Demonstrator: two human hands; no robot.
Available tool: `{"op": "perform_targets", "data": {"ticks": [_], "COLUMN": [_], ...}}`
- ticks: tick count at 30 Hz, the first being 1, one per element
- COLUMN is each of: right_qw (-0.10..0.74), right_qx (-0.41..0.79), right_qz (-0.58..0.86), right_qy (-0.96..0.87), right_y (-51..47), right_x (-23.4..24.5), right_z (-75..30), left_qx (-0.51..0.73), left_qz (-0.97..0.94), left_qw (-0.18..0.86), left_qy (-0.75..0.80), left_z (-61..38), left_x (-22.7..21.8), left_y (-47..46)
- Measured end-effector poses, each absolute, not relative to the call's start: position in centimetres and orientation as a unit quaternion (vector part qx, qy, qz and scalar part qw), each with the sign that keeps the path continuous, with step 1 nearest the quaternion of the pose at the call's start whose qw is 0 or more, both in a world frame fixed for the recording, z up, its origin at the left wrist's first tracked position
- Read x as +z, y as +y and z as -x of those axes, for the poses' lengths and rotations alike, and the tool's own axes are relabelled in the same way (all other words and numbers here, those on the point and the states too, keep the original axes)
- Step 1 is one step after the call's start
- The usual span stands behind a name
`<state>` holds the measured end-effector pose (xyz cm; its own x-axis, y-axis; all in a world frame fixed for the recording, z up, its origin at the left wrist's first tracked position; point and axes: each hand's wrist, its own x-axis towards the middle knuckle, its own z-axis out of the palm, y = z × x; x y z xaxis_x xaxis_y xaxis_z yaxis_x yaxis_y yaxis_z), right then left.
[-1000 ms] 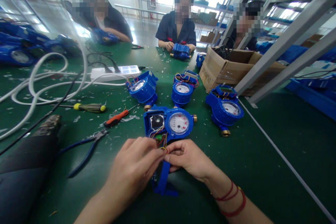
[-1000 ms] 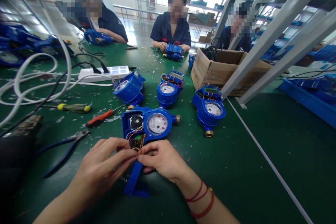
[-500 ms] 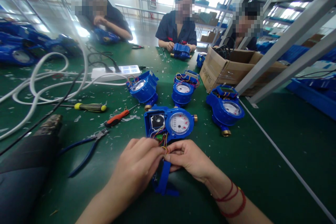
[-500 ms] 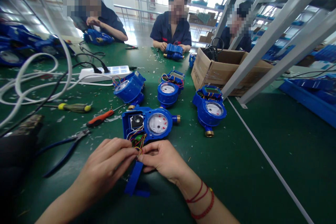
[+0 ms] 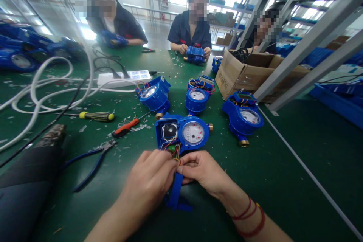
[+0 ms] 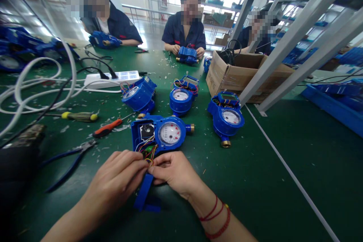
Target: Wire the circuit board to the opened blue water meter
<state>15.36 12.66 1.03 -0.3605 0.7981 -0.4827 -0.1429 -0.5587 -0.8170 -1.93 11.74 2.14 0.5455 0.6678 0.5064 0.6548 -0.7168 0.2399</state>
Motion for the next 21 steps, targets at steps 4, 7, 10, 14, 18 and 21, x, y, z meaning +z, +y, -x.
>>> {"op": "perform_targets", "data": {"ticks": [4, 7, 10, 14, 18, 21], "right_qw": [0.317, 0.318, 0.317, 0.319, 0.309, 0.302], "right_qx": [0.751, 0.754, 0.754, 0.747, 0.740, 0.718], "right_qz": [0.466, 0.461, 0.461, 0.474, 0.483, 0.502], "right_qy": [-0.344, -0.343, -0.343, -0.340, -0.350, -0.376], "right_y": [12.7, 12.6, 12.4, 12.4, 12.3, 11.8], "right_x": [1.0, 1.0, 1.0, 1.0, 1.5, 1.3], "right_z": [-15.4, -15.4, -15.5, -15.5, -15.1, -15.1], "left_qx": [0.298, 0.288, 0.268, 0.253, 0.261, 0.276], "left_qz": [-0.856, -0.816, -0.786, -0.784, -0.790, -0.771], "left_qw": [0.122, 0.251, 0.323, 0.345, 0.320, 0.329], "left_qy": [0.403, 0.433, 0.454, 0.450, 0.453, 0.470], "left_z": [2.1, 2.1, 2.2, 2.4, 2.3, 1.8], "left_x": [1.8, 2.3, 3.1, 3.3, 3.2, 3.1], "left_y": [11.8, 11.8, 11.8, 12.0, 11.9, 11.2]}}
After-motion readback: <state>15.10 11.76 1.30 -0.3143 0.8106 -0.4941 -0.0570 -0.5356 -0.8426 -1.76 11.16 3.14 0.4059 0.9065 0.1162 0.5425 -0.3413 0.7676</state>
